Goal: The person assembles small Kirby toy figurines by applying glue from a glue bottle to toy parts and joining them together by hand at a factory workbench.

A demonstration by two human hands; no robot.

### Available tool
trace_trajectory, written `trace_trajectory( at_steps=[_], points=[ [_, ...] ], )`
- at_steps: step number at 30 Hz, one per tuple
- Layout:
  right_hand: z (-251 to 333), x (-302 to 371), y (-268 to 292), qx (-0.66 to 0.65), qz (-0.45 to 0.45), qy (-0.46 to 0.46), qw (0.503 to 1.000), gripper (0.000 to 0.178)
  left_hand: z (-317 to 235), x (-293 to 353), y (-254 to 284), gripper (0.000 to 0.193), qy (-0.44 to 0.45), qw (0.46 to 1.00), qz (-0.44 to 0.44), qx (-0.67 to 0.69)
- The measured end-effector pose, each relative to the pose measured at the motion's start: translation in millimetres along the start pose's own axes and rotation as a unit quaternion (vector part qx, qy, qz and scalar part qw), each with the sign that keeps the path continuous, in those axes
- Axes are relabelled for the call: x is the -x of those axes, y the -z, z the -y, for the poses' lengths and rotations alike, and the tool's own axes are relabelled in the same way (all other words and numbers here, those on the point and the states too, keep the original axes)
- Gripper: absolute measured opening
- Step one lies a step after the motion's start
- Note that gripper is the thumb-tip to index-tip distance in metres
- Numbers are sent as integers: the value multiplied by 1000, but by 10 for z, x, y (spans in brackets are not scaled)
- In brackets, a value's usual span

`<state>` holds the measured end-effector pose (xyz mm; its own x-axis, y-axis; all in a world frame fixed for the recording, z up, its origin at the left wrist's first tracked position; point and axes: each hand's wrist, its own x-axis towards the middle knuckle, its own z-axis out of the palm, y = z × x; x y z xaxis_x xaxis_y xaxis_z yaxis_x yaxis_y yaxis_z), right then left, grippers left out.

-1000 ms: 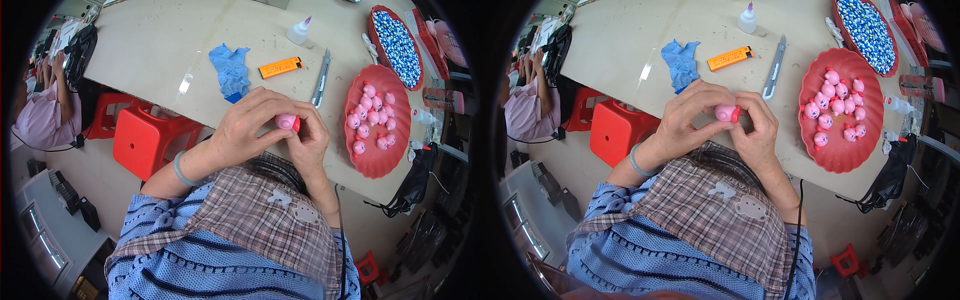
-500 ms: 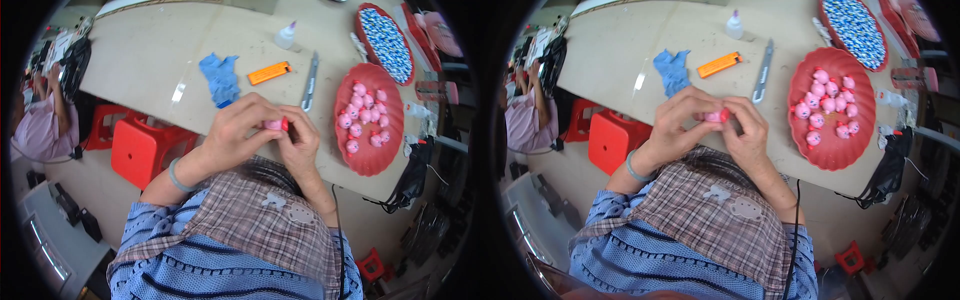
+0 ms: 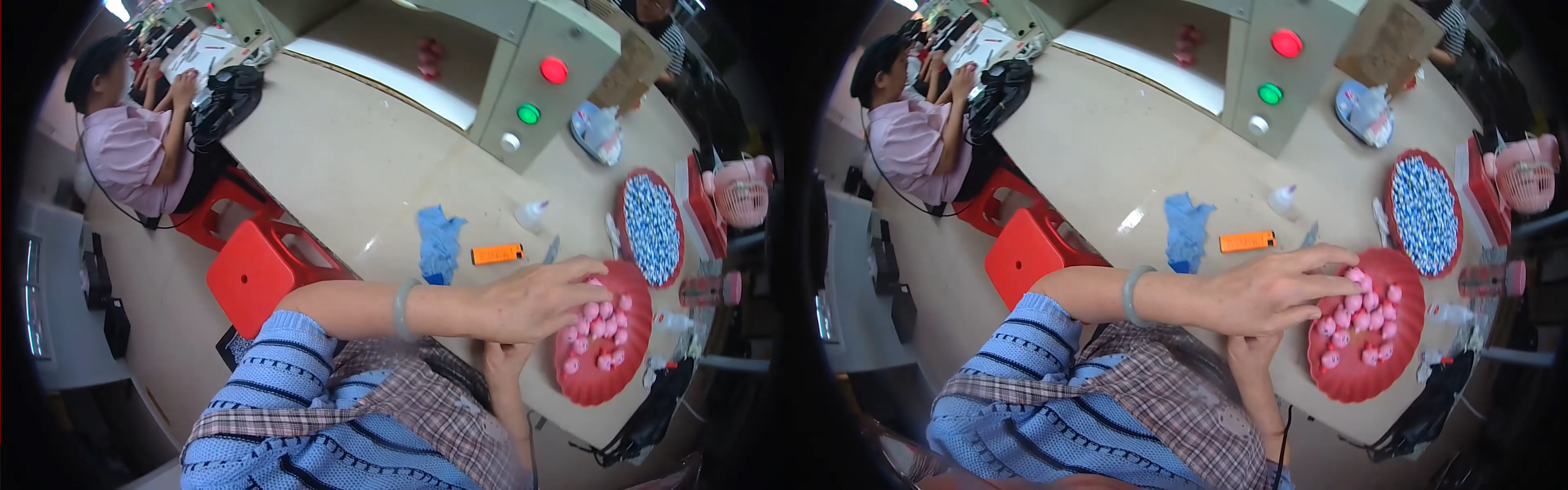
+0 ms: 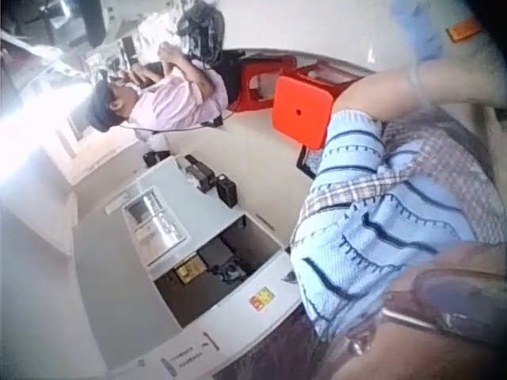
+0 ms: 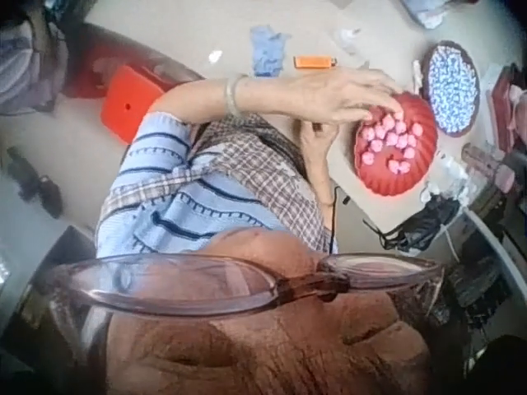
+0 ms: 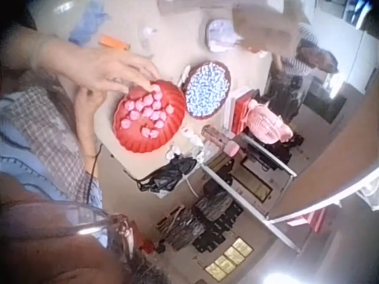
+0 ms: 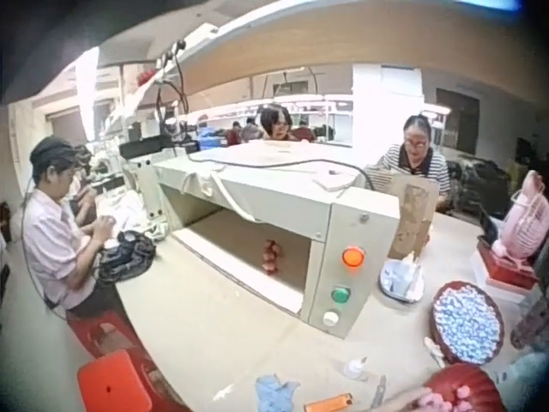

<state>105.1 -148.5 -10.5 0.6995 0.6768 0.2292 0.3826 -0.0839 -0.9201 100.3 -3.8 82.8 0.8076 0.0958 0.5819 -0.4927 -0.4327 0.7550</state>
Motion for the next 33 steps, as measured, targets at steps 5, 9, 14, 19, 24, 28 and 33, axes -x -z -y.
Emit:
trace_trajectory(
  at_steps=[5, 9, 14, 19, 24, 28, 33],
  points=[
    [201, -154, -77, -61, 3, 10, 998, 9, 211, -82, 940, 10, 71, 969, -204, -120],
    [173, -152, -51, -61, 41, 1, 997, 9, 1120, -148, 1935, 11, 105, 893, -287, -329],
    [208, -176, -69, -50, 53, -16, 997, 9, 2067, -318, 2607, 29, 287, 760, -230, -536],
    [196, -186, -61, -52, 62, -42, 996, 9, 2410, -710, 2617, 42, 350, 758, -212, -508],
    [225, -206, -46, -56, 72, -38, 995, 9, 2622, -656, 2807, 36, 369, 739, -251, -505],
    [250, -207, -38, -45, 43, -19, 998, 13, 2206, -456, 2808, 36, 324, 863, -209, -326],
    [250, -155, 7, -48, 22, 0, 999, 15, 856, 39, 1951, 38, 273, 859, -197, 386]
  ],
)
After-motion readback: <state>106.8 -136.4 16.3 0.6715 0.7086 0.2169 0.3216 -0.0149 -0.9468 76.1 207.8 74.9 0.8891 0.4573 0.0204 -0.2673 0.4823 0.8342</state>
